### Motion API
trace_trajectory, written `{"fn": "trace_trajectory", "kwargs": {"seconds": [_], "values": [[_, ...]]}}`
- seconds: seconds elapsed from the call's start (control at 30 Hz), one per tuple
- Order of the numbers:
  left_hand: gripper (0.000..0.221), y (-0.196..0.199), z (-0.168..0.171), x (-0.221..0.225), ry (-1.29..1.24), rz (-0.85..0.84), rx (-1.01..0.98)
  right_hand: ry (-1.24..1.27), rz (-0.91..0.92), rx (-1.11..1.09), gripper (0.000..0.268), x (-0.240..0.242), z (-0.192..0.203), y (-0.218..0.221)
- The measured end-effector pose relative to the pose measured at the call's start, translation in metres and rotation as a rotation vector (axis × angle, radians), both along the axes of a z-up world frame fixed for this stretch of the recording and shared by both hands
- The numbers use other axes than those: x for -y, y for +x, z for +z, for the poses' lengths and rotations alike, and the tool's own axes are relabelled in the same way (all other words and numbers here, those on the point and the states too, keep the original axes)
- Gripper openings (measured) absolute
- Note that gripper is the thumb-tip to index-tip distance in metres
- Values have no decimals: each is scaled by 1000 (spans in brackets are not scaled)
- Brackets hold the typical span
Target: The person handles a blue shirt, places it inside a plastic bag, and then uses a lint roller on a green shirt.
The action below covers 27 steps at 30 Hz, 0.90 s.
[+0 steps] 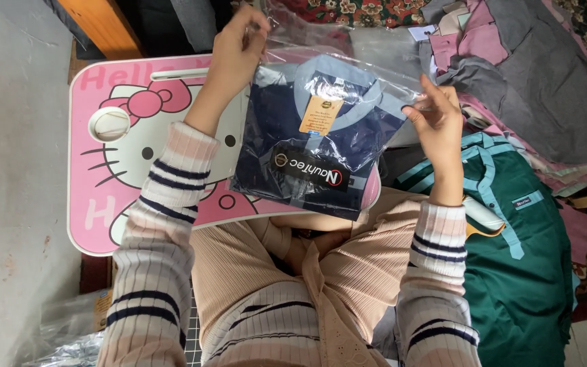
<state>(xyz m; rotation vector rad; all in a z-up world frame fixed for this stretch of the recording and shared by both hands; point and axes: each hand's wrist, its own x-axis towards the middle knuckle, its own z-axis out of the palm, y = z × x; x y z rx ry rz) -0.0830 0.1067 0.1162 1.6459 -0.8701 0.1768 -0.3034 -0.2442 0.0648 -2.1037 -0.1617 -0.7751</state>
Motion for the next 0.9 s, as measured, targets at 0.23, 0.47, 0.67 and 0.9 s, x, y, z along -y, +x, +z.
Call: {"fn": "trace_trajectory", "kwargs": {"seconds": [0.23,0.47,0.67,0.9], "values": [[34,-22,22,-14,422,-6,1,-365,-133,-182,53,-15,19,-14],[46,-33,8,-30,716,10,75,-454,-49,-100,19,-17,32,-15],[32,-26,20,-49,688,-126,199,137,140,-279,25,-1,3,-2],[47,73,-76,-42,396,178,-191,429,171,-23,23,17,-67,127]]}}
